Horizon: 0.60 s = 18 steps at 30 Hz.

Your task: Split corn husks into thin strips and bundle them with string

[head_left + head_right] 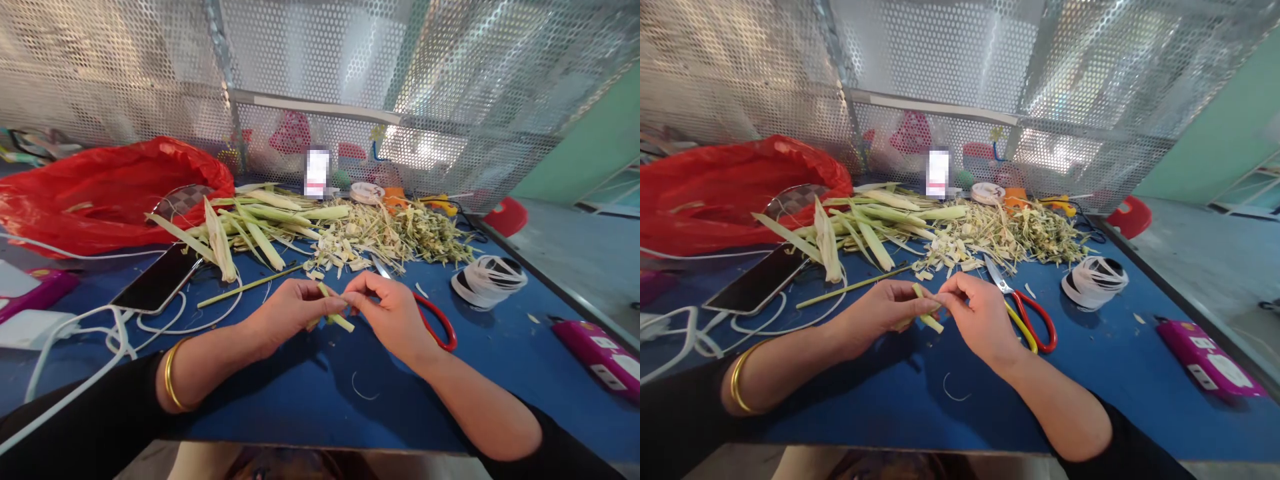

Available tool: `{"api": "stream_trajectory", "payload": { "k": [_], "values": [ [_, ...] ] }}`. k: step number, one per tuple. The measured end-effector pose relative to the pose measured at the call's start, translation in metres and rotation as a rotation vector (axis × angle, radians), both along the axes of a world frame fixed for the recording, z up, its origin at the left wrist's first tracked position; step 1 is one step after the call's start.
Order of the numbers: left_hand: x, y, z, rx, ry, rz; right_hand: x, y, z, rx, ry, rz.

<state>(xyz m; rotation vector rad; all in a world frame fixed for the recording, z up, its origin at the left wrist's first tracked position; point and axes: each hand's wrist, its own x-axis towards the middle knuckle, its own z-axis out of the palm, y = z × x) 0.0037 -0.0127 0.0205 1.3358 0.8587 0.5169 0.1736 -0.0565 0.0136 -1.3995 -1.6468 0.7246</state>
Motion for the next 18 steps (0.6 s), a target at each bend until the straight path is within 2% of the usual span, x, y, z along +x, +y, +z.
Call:
{"api": "stream_trajectory", "payload": {
  "k": [3, 8, 10, 14, 16, 18],
  "values": [
    [0.0, 0.0, 0.003, 0.007, 0.03, -0.022, -0.001, -0.002, 0.001, 0.009, -0.001, -0.02],
    [0.0, -0.001, 0.002, 0.028, 0.023, -0.042, -0.002, 0.001, 0.004, -0.045, 0.114, -0.037],
    [0.001, -0.001, -0.001, 0.031, 0.001, -0.003, -0.001, 0.003, 0.004, -0.063, 0.152, -0.021],
    [0.002, 0.001, -0.006, -0.032, -0.113, 0.172, 0.002, 0.004, 0.003, -0.047, 0.194, -0.071],
    [0.001, 0.002, -0.006, -0.065, -0.168, 0.228, 0.001, 0.002, 0.003, -0.078, 0.148, -0.065],
    [0.0, 0.002, -0.005, -0.101, -0.203, 0.214, -0.001, -0.001, 0.003, -0.138, 0.059, -0.008]
  ]
}}
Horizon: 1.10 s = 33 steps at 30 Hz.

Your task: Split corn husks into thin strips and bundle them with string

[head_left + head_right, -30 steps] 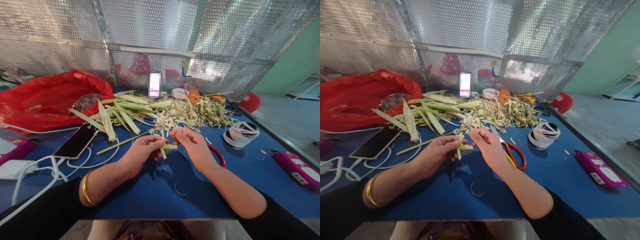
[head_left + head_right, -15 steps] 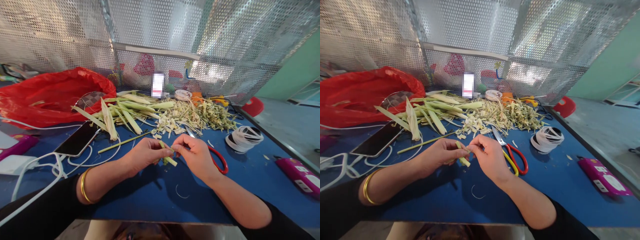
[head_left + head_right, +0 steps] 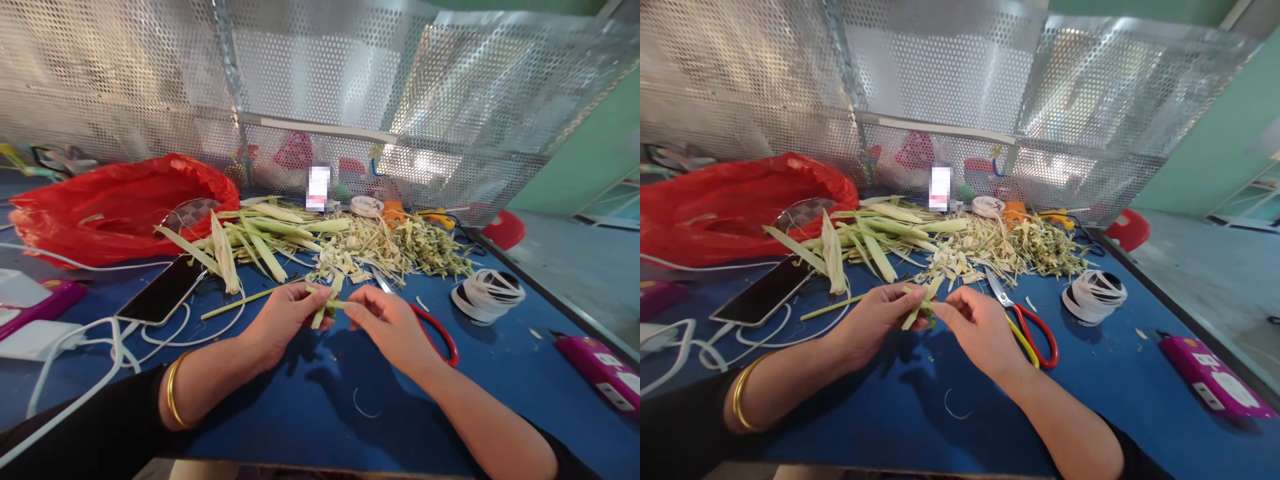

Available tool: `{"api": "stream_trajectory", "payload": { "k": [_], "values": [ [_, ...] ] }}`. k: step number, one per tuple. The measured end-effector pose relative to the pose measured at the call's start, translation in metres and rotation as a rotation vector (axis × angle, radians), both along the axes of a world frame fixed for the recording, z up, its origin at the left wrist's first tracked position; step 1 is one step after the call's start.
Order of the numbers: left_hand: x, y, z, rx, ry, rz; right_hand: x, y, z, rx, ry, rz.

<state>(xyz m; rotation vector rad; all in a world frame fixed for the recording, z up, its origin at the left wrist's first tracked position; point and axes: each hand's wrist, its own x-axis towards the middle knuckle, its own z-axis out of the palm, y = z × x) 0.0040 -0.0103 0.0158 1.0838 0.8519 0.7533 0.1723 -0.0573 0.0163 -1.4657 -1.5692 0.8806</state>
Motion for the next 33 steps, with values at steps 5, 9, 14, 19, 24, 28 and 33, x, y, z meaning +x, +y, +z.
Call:
{"api": "stream_trajectory", "payload": {
  "k": [5, 9, 14, 19, 24, 28, 33],
  "values": [
    [-0.002, -0.002, 0.002, -0.052, 0.008, -0.123, -0.005, -0.003, 0.002, -0.023, -0.044, 0.086],
    [-0.001, -0.004, 0.003, -0.072, 0.086, -0.158, -0.003, -0.002, 0.001, -0.036, 0.04, 0.103],
    [0.001, -0.003, 0.004, 0.018, 0.146, -0.188, 0.0, 0.0, -0.005, -0.049, 0.069, 0.038],
    [0.002, -0.003, 0.002, 0.086, 0.156, -0.047, 0.0, 0.001, -0.003, 0.064, -0.054, -0.04],
    [0.003, -0.004, 0.0, 0.195, 0.126, 0.14, -0.012, -0.008, -0.003, 0.07, -0.076, -0.01],
    [0.004, -0.005, -0.003, 0.224, 0.115, 0.153, -0.025, -0.013, -0.012, 0.083, -0.156, 0.039],
    [0.003, -0.005, -0.001, 0.143, 0.059, 0.131, -0.024, -0.011, -0.012, 0.055, -0.123, -0.015]
  ]
}}
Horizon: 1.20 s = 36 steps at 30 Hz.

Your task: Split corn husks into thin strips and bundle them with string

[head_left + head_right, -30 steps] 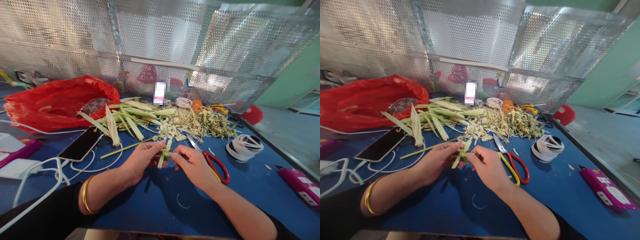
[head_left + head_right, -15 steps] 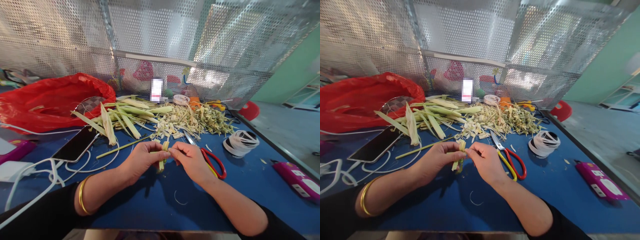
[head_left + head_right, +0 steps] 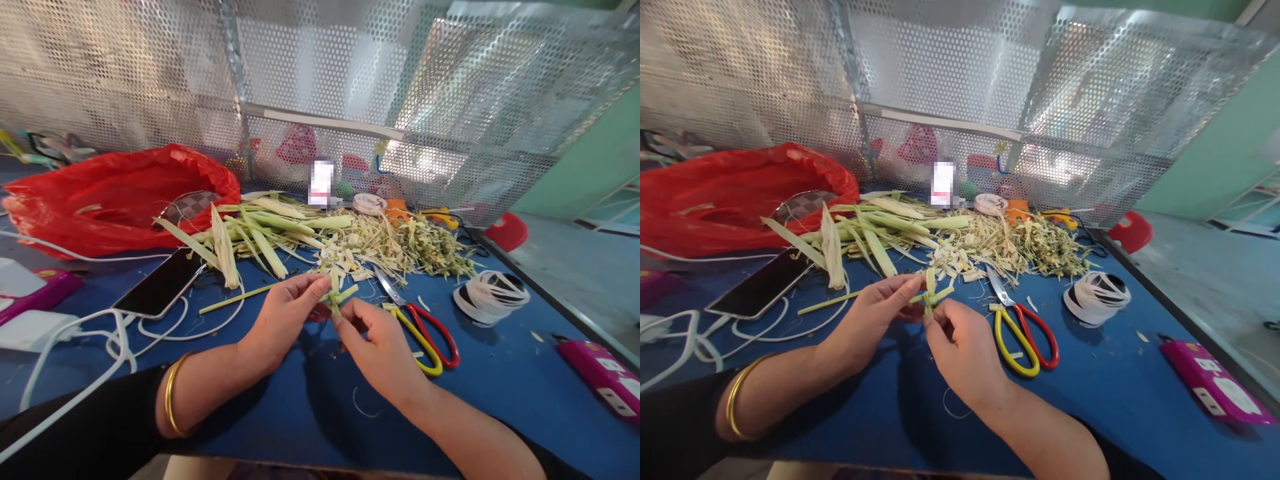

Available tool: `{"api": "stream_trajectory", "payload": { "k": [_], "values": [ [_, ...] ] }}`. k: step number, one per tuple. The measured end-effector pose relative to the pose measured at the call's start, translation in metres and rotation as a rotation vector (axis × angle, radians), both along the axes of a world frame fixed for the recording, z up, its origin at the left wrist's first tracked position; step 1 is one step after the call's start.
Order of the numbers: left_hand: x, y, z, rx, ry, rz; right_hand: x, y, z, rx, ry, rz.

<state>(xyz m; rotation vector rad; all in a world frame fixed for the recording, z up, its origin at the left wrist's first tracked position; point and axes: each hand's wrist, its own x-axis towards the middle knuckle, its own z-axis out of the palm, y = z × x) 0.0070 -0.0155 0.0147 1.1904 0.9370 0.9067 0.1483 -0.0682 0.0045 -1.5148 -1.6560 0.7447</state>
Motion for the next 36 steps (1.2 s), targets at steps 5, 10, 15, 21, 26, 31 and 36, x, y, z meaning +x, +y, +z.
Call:
{"api": "stream_trajectory", "payload": {
  "k": [5, 10, 15, 21, 26, 31, 36],
  "values": [
    [-0.0022, 0.0016, -0.0008, -0.096, 0.043, -0.119, 0.0051, 0.0018, 0.0037, -0.036, 0.048, 0.013],
    [-0.0002, 0.0002, -0.0048, -0.204, 0.059, -0.116, 0.0045, 0.0016, 0.0009, -0.041, -0.01, 0.012],
    [0.0009, -0.001, -0.0054, -0.223, 0.03, -0.059, 0.0031, 0.0016, -0.0004, 0.024, -0.108, -0.002],
    [0.0002, -0.0008, -0.0049, -0.12, -0.022, -0.107, 0.0036, 0.0014, -0.0023, 0.016, -0.113, 0.022],
    [0.001, -0.0005, -0.003, -0.128, -0.02, -0.048, 0.0058, 0.0008, -0.0054, 0.185, -0.226, -0.038],
    [0.0022, 0.0002, -0.0024, -0.173, -0.053, 0.014, 0.0077, 0.0011, -0.005, 0.334, -0.268, -0.085],
    [0.0046, -0.0002, -0.0058, -0.174, -0.048, 0.046, 0.0083, 0.0027, -0.0053, 0.368, -0.321, -0.088]
  ]
}}
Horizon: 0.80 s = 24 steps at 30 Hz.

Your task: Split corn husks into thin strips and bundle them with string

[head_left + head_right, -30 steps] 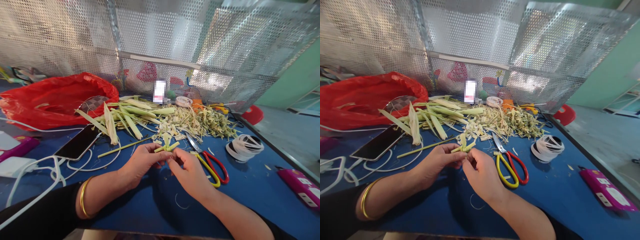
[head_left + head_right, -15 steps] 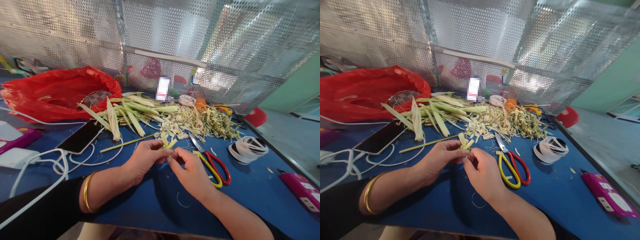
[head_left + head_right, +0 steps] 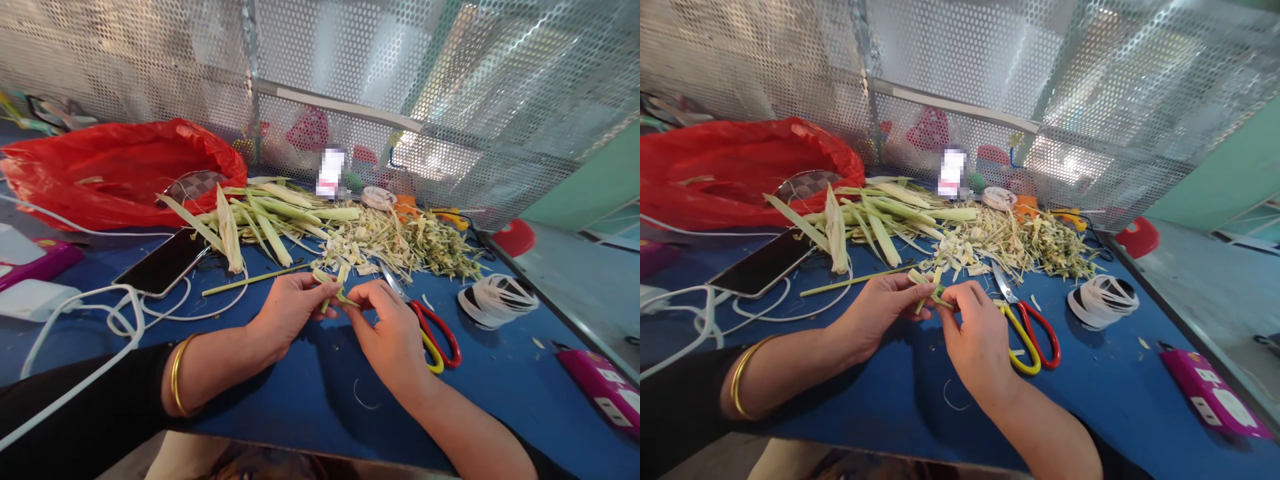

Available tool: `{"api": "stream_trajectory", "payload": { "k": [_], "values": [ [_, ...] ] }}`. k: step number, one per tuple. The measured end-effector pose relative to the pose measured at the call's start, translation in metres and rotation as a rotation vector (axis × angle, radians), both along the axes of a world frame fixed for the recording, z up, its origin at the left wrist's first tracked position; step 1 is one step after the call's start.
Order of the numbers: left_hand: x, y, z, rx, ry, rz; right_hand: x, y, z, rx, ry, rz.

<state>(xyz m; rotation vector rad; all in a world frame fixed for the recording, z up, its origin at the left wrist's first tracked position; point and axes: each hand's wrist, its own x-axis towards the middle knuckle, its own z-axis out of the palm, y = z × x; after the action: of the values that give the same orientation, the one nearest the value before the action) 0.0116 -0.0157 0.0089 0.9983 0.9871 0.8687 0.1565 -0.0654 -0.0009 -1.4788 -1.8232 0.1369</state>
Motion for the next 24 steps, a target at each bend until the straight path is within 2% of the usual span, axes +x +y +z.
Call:
{"api": "stream_trajectory", "payload": {
  "k": [4, 9, 15, 19, 24],
  "values": [
    [0.001, -0.001, -0.001, 0.022, 0.029, 0.008, 0.0, 0.001, -0.001, -0.045, 0.017, -0.021],
    [0.001, -0.001, -0.003, 0.072, 0.066, 0.004, 0.0, 0.004, -0.001, -0.172, 0.092, -0.016],
    [0.001, -0.002, -0.007, 0.123, 0.103, -0.067, 0.001, 0.005, -0.001, -0.242, 0.16, 0.019],
    [0.002, -0.001, -0.009, 0.111, 0.085, -0.047, -0.004, 0.006, 0.001, -0.414, 0.41, 0.035],
    [0.001, 0.001, -0.014, 0.295, 0.138, 0.01, -0.011, 0.008, 0.0, -0.571, 0.866, 0.019]
  ]
}}
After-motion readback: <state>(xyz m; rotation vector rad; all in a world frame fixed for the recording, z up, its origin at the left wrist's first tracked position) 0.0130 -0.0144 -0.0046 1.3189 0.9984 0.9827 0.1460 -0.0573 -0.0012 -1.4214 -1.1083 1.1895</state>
